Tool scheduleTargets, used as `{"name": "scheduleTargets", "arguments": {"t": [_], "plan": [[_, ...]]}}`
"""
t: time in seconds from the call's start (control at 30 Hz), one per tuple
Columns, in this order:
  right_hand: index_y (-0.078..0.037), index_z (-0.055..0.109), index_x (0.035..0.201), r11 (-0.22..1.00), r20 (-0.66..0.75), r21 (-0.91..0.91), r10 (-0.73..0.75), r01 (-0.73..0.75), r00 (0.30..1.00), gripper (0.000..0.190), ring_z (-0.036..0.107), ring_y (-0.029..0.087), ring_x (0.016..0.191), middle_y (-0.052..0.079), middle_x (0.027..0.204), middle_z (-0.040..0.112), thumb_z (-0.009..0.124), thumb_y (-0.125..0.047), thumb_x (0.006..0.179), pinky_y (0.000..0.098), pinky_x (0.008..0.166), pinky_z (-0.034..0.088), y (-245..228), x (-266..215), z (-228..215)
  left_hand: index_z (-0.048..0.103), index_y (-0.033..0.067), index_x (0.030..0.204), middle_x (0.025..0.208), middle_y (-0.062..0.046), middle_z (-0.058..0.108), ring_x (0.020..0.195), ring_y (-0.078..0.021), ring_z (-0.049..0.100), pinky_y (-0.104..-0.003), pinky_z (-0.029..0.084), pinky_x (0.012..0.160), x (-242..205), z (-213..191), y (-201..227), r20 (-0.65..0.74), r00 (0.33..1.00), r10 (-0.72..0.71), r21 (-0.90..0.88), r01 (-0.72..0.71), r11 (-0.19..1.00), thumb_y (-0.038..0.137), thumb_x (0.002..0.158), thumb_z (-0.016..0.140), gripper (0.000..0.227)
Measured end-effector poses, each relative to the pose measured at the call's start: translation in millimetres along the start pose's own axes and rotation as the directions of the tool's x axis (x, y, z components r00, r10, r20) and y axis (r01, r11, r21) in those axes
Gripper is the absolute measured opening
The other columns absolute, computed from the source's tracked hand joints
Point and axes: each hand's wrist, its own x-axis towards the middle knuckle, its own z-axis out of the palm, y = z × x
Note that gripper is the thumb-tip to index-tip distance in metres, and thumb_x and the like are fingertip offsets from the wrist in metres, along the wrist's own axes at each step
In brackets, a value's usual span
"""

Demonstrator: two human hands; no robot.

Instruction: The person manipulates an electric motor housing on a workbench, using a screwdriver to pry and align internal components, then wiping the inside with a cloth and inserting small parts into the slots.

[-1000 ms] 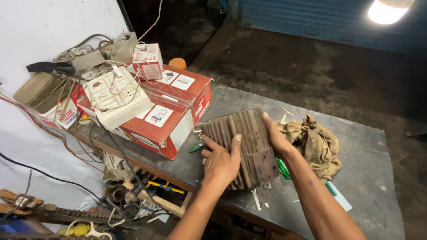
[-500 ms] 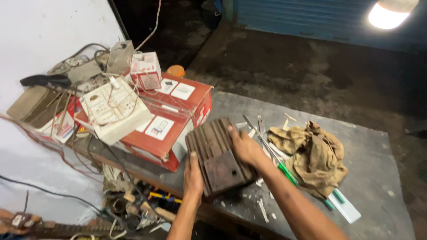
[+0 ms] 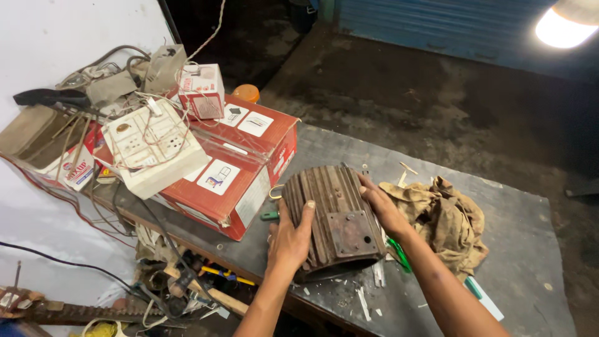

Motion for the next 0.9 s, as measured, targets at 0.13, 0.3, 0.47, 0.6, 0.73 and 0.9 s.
{"name": "scheduleTargets", "arguments": {"t": [0.13,0.3,0.47,0.6,0.73,0.9], "plan": [[-0.004,0.045,0.15,0.909,0.066,0.415,-0.066,0.033,0.996,0.065,0.051,0.023,0.131,0.012,0.142,0.056,0.05,-0.032,0.093,0.0323,0.11,0.038,11,14,21,0.021,0.0003,0.159,0.16,-0.03,0.031,0.148,-0.0442,0.029,-0.047,0.019,0.12,-17,22,-34,-0.194,0.932,0.306,-0.194,-0.343,0.919,0.057,0.095,0.05,0.09],[-0.003,0.052,0.142,0.922,-0.039,0.382,-0.053,0.064,0.998,0.06,0.057,0.02,0.117,0.01,0.13,0.061,0.053,-0.03,0.089,0.0307,0.1,0.044,-7,1,41,0.031,-0.0059,0.156,0.161,-0.026,0.037,0.15,-0.0359,0.033,-0.042,0.022,0.121,-15,30,-64,-0.345,0.822,0.454,-0.348,-0.561,0.751,0.04,0.101,0.049,0.074],[-0.002,0.057,0.138,0.984,-0.164,0.089,-0.138,0.153,0.977,0.054,0.059,0.021,0.115,0.012,0.127,0.065,0.057,-0.024,0.088,0.0316,0.101,0.046,-45,-11,69,0.042,-0.0054,0.152,0.155,-0.019,0.051,0.145,-0.0282,0.045,-0.038,0.029,0.12,9,17,-104,-0.261,0.86,0.439,-0.671,-0.488,0.558,0.032,0.098,0.049,0.066],[-0.004,0.054,0.138,0.973,-0.446,-0.227,-0.138,0.037,0.884,0.056,0.058,0.026,0.12,0.017,0.129,0.062,0.063,-0.027,0.088,0.0359,0.106,0.044,-51,-44,110,0.055,-0.0095,0.146,0.147,-0.022,0.058,0.136,-0.0323,0.053,-0.041,0.036,0.116,42,-12,-129,-0.124,0.927,0.354,-0.851,-0.283,0.443,0.027,0.093,0.053,0.064],[0.0,0.038,0.152,0.959,-0.499,-0.272,-0.217,0.086,0.839,0.063,0.039,0.033,0.146,0.023,0.156,0.043,0.053,-0.033,0.101,0.0394,0.12,0.027,-26,-73,110,0.051,-0.0051,0.148,0.153,-0.017,0.055,0.142,-0.0274,0.05,-0.037,0.031,0.119,36,-31,-115,0.022,0.824,0.566,-0.762,-0.353,0.543,0.031,0.093,0.05,0.066],[-0.001,0.024,0.16,0.963,-0.38,-0.241,-0.206,0.119,0.901,0.072,0.025,0.032,0.155,0.022,0.166,0.029,0.042,-0.039,0.101,0.0386,0.123,0.018,-11,-111,57,0.048,-0.0017,0.151,0.163,-0.022,0.042,0.155,-0.0323,0.033,-0.042,0.02,0.125,2,-24,-75,0.081,0.623,0.778,-0.542,-0.628,0.558,0.039,0.093,0.056,0.071]]}}
